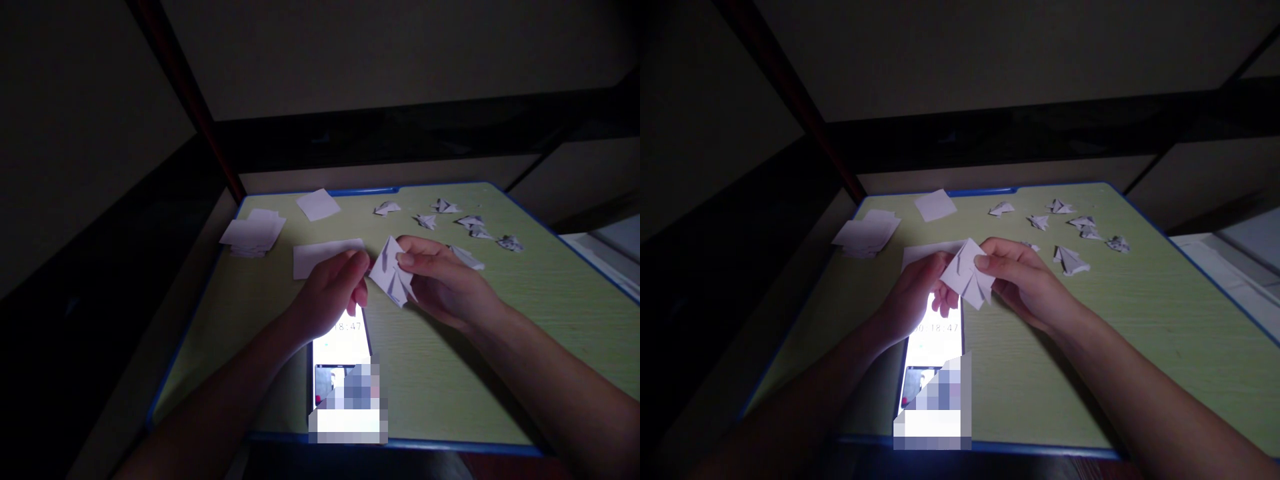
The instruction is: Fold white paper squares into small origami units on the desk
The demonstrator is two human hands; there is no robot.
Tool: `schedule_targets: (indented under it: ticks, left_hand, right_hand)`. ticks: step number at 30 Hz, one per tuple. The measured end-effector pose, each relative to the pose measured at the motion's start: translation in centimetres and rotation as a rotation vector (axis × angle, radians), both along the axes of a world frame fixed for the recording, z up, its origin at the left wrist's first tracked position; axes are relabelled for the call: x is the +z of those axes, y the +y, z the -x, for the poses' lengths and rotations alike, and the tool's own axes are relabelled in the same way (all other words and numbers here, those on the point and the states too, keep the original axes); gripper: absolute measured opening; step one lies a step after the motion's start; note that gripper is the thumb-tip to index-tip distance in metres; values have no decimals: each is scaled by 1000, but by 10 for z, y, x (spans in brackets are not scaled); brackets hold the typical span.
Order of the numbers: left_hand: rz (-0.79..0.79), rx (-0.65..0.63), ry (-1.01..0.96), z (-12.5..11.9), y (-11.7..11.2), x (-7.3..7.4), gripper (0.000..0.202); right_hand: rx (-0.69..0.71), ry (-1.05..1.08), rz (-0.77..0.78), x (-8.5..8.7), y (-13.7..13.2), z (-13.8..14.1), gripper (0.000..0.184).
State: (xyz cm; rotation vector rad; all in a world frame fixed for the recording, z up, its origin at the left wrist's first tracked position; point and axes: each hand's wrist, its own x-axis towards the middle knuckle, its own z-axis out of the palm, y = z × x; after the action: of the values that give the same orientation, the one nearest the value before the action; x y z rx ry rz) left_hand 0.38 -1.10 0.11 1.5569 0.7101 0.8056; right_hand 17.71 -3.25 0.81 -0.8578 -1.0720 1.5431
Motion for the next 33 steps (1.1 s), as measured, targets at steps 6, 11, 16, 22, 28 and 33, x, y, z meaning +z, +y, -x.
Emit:
schedule_targets:
  ticks: [6,11,16,22,28,33]
  left_hand:
    - [-5,-1,1,-1,0,-1,53]
    - [3,5,22,0,1,1,54]
    - [-10,13,43,1,1,3,56]
    - [-19,25,48,0,-1,3,54]
    - [-32,13,61,1,-1,1,53]
    - [-41,24,93,2,-1,1,56]
  right_hand:
    - [4,2,-5,-2,0,0,13]
    - [-5,7,-30,-3,1,-2,13]
    - [2,7,-33,-2,1,-2,12]
    - [-5,20,-35,-3,1,-2,13]
    - [9,-1,-25,-1,0,-1,13]
    - [-8,-11,-33,-1,1,-1,13]
